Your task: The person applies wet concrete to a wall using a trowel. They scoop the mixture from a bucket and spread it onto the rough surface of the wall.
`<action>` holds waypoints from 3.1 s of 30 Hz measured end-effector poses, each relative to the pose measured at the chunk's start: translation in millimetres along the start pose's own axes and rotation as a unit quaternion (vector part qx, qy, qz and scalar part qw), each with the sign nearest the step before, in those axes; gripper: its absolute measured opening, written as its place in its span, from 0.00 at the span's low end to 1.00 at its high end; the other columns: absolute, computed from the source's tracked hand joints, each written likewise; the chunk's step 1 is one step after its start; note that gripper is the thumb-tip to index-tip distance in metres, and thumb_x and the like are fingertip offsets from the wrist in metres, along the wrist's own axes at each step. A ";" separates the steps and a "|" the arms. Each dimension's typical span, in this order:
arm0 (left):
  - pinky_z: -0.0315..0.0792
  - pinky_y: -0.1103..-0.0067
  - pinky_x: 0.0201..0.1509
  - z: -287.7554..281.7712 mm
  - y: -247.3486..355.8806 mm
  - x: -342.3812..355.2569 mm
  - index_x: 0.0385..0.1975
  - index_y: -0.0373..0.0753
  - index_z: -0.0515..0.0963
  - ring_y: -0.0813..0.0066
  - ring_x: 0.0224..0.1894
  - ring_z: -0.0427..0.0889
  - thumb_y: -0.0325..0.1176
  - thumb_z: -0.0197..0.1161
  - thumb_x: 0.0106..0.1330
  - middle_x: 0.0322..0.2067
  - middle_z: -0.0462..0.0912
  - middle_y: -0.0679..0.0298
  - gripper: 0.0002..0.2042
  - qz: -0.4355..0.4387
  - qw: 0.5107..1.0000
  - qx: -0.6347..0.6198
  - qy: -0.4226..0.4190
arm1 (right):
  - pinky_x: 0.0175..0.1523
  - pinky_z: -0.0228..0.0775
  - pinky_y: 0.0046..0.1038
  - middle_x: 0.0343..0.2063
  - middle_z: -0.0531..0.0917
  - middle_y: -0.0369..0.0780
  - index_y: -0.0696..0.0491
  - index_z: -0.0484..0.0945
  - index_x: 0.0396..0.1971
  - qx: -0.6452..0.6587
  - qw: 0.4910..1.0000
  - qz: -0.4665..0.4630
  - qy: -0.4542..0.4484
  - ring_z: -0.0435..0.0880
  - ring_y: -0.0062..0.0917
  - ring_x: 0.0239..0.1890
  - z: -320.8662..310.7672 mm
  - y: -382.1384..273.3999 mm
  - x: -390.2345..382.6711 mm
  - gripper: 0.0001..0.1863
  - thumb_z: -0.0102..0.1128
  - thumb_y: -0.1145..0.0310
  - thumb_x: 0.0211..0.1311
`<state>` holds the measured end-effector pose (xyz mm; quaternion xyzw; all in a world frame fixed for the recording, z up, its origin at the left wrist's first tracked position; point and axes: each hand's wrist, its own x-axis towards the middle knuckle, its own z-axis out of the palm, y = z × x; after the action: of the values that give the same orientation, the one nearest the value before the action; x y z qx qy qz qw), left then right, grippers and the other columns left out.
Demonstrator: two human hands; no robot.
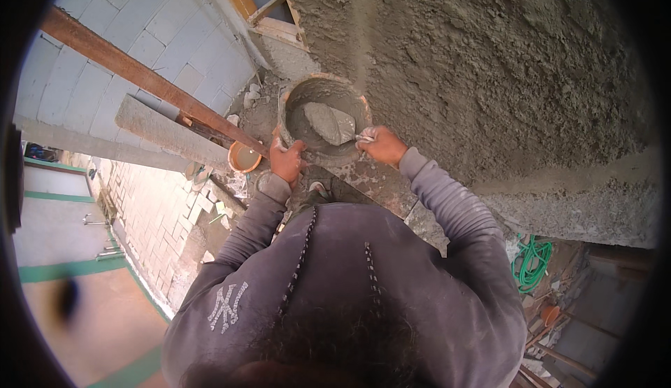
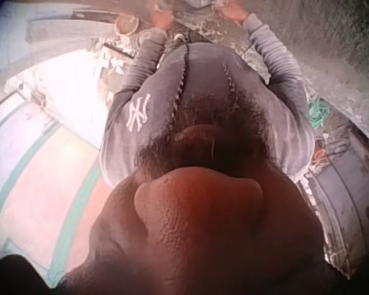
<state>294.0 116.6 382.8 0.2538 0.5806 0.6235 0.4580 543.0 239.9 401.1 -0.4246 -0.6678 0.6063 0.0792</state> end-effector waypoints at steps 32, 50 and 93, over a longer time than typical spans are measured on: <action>0.78 0.70 0.47 -176.0 -210.1 163.8 0.55 0.25 0.72 0.64 0.42 0.85 0.31 0.71 0.55 0.39 0.87 0.54 0.28 0.082 0.951 0.278 -0.105 | 0.27 0.66 0.22 0.27 0.76 0.31 0.54 0.79 0.40 -0.079 0.907 -0.258 0.324 0.72 0.14 0.25 -161.5 -407.3 129.2 0.16 0.62 0.55 0.75; 0.82 0.62 0.35 -154.8 -135.0 162.0 0.60 0.27 0.64 0.59 0.42 0.85 0.28 0.68 0.62 0.42 0.84 0.51 0.29 -0.224 0.972 -0.053 -0.048 | 0.48 0.80 0.34 0.42 0.89 0.49 0.61 0.84 0.52 -0.345 0.696 -0.230 0.586 0.89 0.31 0.42 -187.7 -399.6 7.6 0.23 0.69 0.57 0.68; 0.83 0.75 0.36 35.5 -12.6 7.8 0.70 0.37 0.64 0.71 0.42 0.82 0.20 0.59 0.64 0.46 0.81 0.60 0.31 0.023 0.999 -0.026 0.014 | 0.50 0.78 0.38 0.41 0.88 0.50 0.58 0.84 0.48 -0.061 0.994 -0.092 0.007 0.89 0.41 0.44 -45.0 37.3 25.1 0.22 0.73 0.59 0.58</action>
<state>324.1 139.7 376.1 0.2463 0.5645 0.6521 0.4421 572.8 286.4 369.5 -0.3696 -0.7391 0.5517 0.1133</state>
